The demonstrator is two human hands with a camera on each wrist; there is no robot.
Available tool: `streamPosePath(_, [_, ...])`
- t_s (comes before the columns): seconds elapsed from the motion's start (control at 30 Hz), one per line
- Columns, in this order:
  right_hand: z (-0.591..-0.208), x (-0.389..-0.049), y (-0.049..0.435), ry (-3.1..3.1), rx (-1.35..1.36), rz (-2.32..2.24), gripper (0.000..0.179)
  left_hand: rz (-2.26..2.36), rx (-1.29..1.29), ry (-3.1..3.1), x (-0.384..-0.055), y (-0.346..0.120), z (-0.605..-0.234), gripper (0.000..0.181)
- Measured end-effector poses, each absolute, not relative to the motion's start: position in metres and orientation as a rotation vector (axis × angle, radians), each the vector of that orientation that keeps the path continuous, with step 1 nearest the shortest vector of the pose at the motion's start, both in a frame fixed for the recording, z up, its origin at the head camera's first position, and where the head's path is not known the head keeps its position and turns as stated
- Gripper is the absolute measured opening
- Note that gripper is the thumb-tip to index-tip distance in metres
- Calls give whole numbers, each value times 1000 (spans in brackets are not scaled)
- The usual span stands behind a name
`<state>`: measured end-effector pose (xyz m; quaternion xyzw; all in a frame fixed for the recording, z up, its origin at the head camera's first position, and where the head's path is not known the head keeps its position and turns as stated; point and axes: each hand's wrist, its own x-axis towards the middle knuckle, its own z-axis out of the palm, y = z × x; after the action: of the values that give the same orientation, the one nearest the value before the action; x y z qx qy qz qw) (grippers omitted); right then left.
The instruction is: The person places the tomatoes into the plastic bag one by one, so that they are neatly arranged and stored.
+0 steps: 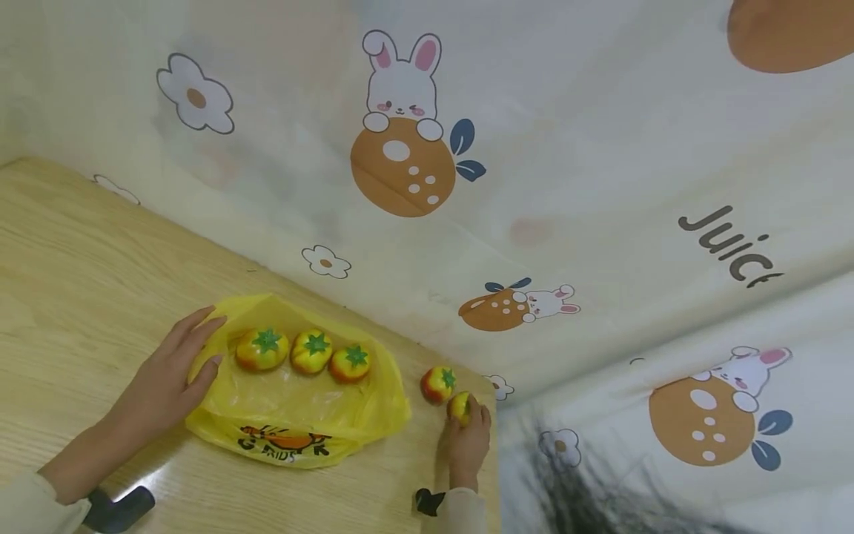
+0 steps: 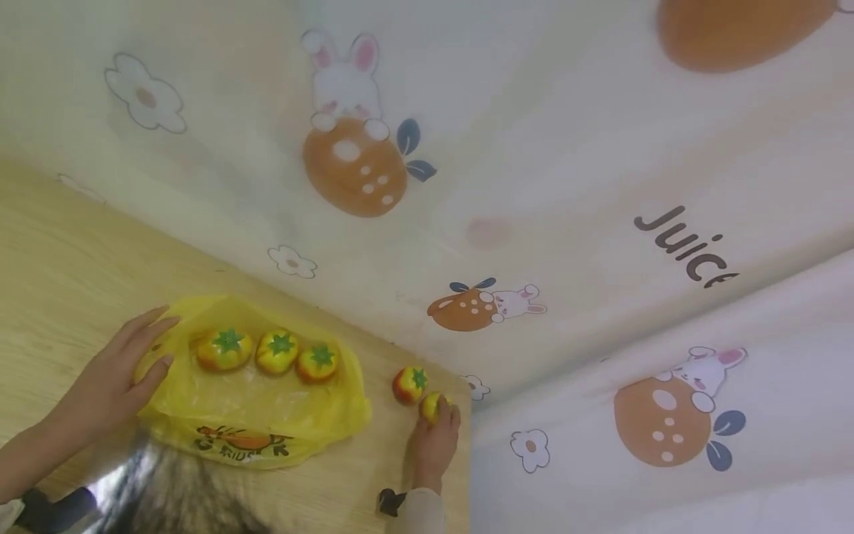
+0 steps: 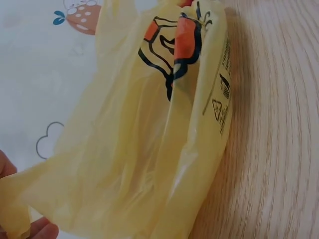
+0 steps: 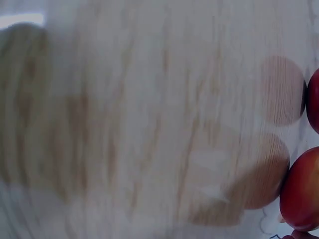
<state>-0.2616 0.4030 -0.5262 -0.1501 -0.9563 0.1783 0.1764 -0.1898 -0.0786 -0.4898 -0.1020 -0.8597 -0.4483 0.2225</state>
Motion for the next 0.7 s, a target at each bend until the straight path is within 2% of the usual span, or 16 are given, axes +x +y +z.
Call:
streamPosePath(0.33, [-516, -264, 401, -2725, -518, 565, 52, -1151, -345, -2401, -190, -80, -493, 56])
streamPosePath(0.7, [-513, -252, 393, -2637, -522, 594, 54, -1146, -356, -2394, -188, -82, -494, 55])
